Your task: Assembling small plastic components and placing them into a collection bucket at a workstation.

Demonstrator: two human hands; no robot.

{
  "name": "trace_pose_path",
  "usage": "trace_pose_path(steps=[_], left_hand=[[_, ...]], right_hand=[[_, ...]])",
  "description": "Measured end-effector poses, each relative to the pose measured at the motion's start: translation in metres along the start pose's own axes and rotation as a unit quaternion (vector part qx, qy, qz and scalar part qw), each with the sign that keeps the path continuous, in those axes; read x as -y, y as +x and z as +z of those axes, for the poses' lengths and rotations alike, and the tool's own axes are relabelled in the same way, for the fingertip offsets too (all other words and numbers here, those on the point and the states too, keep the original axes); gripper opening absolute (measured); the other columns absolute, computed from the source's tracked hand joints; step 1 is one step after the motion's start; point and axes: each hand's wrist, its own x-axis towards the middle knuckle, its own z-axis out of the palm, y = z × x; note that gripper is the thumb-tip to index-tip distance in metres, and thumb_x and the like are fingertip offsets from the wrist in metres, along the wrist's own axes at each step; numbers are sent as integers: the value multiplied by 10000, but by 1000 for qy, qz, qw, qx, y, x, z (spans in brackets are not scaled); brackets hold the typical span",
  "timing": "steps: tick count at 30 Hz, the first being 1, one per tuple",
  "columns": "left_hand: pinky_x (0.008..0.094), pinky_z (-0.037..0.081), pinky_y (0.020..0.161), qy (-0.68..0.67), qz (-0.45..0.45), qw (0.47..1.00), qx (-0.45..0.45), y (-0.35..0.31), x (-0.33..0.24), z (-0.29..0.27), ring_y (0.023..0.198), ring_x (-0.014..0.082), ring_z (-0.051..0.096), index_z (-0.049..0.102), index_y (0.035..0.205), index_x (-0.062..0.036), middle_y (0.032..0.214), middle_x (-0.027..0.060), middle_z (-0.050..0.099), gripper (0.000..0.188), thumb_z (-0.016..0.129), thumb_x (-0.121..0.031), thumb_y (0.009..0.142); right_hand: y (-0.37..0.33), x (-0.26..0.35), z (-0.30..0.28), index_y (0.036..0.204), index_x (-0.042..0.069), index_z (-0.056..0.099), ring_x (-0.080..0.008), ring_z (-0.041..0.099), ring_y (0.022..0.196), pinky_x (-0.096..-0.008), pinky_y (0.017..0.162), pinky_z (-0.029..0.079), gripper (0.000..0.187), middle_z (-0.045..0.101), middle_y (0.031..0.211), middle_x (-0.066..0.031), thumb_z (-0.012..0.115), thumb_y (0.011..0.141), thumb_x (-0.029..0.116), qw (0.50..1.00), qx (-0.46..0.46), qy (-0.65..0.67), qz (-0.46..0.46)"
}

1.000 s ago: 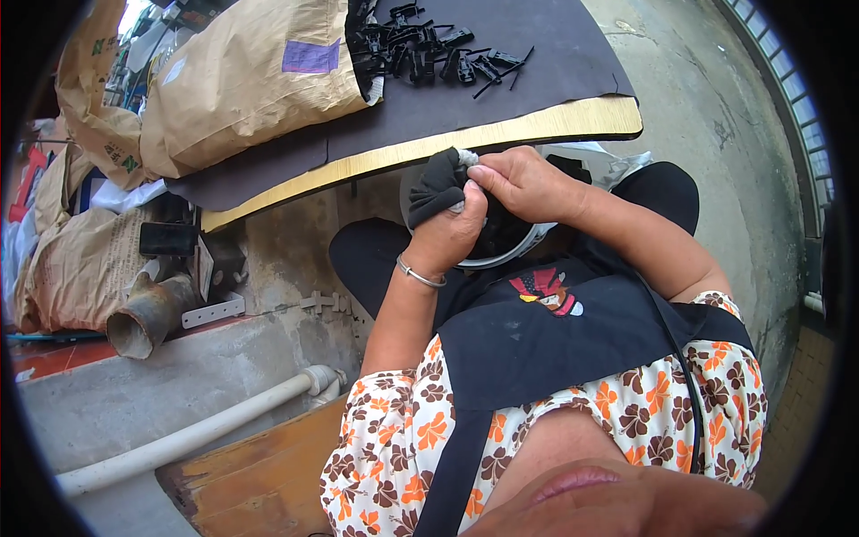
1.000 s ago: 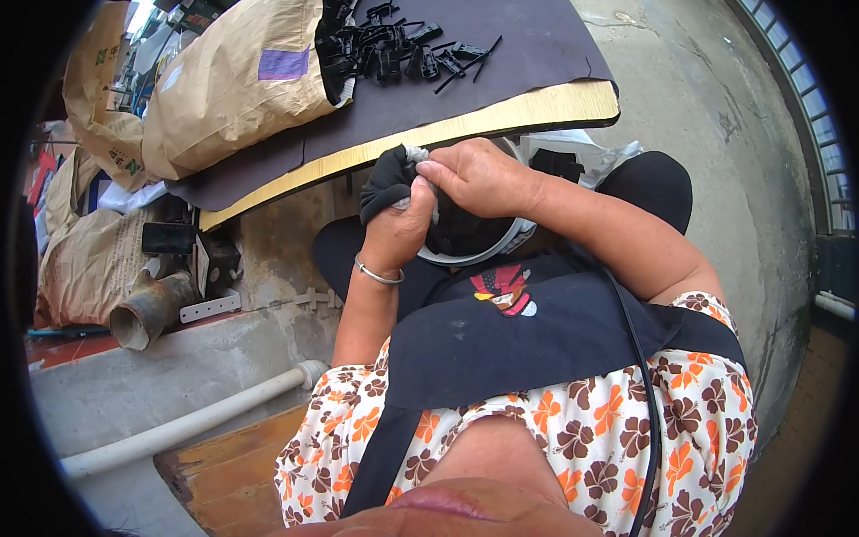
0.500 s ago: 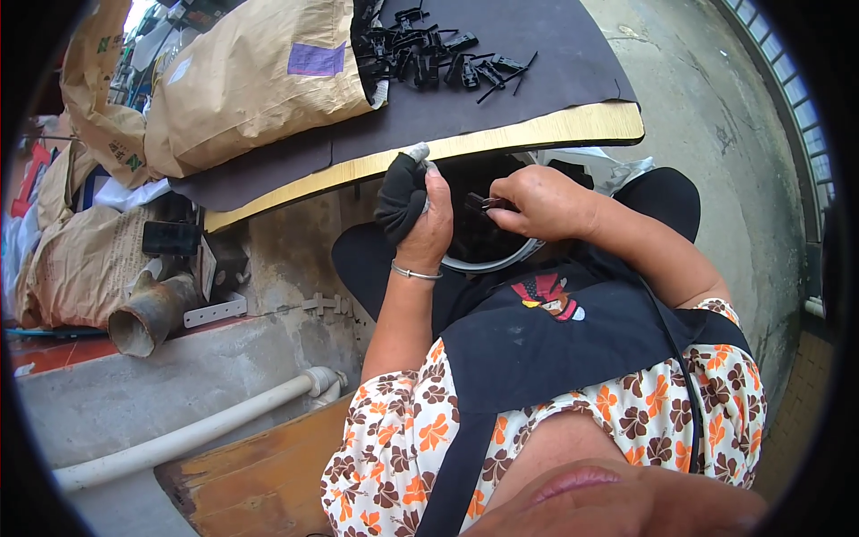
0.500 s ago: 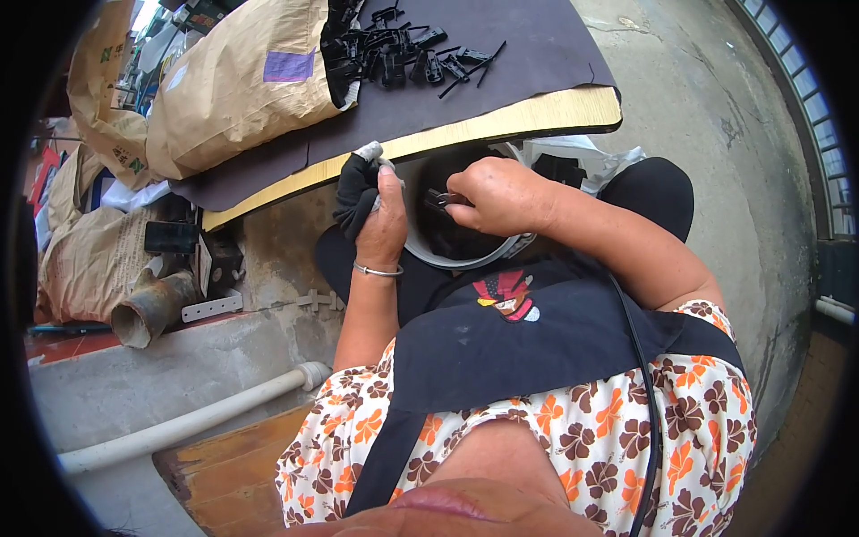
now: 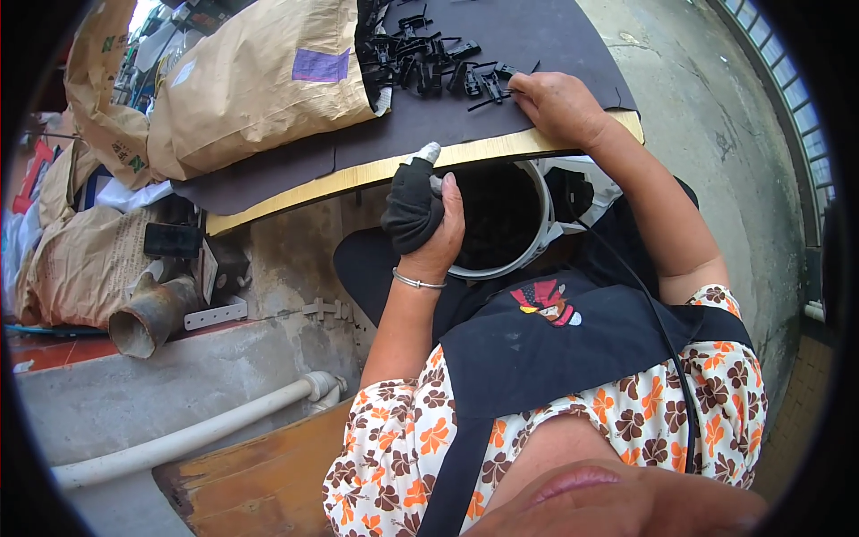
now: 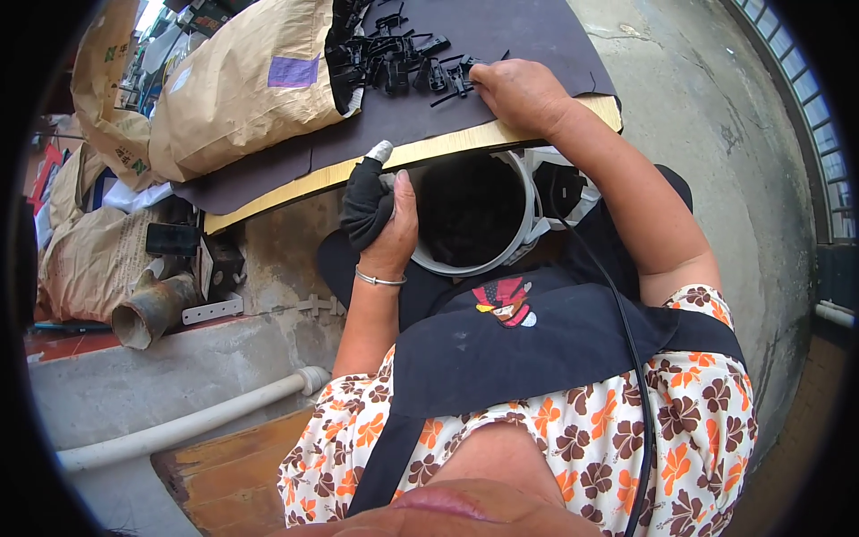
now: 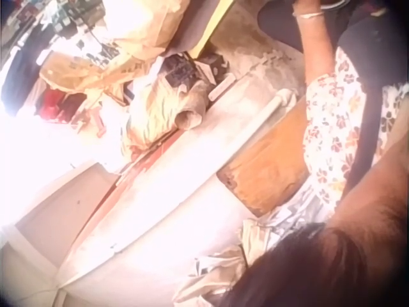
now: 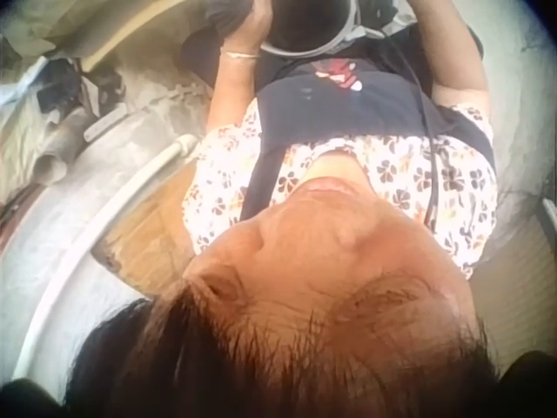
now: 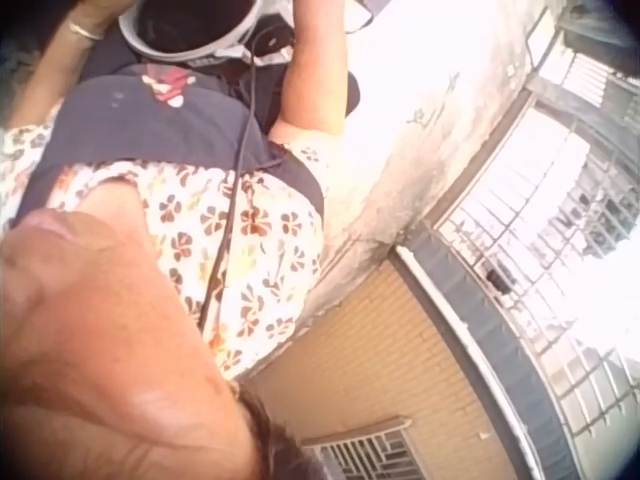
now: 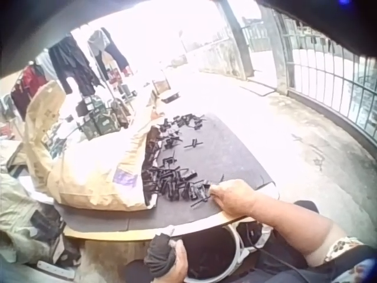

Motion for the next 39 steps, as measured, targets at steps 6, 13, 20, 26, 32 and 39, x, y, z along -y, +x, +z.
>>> trace_pose_path(steps=[6,13,20,26,32,39], left_hand=[[311,489,715,-59,-39,997,21,14,-18,12,851,259,613,520,1180,37,982,178,620,365,580,-88,843],[250,481,683,-238,-176,945,139,10,-9,9,736,141,598,461,1243,48,950,122,623,421,572,-88,860],[182,426,530,-358,-162,903,176,2,-22,-2,608,31,501,498,1186,17,833,26,595,315,526,-16,874],[183,426,519,-388,-198,886,157,6,-27,-6,595,32,503,501,1178,18,817,23,593,328,563,-37,861],[280,489,700,-211,-64,969,114,6,-18,4,754,166,614,561,1083,52,890,111,641,270,572,-35,828],[343,480,792,-3,97,991,94,4,-15,7,835,307,622,566,1059,53,945,190,628,279,556,-18,790]], right_hand=[[-30,42,-7,848,65,545,-243,569,598,-350,528,470,132,509,653,-62,594,729,92,970,-105,3,-219],[-40,62,-17,827,45,562,-205,563,594,-295,533,446,131,545,653,-53,650,735,75,943,-71,212,-248],[-45,76,-8,782,18,542,-29,385,645,-206,556,359,169,461,667,36,629,862,139,817,55,570,57],[-46,76,-25,797,2,543,-130,463,599,-282,571,406,212,497,638,-49,531,918,176,886,62,459,-10],[-44,80,-25,802,-11,557,-252,514,598,-340,610,437,231,558,680,-169,487,927,170,932,72,354,-22],[-49,83,8,799,-18,559,-159,494,617,-319,620,433,240,554,652,-102,481,934,164,888,53,455,37]])
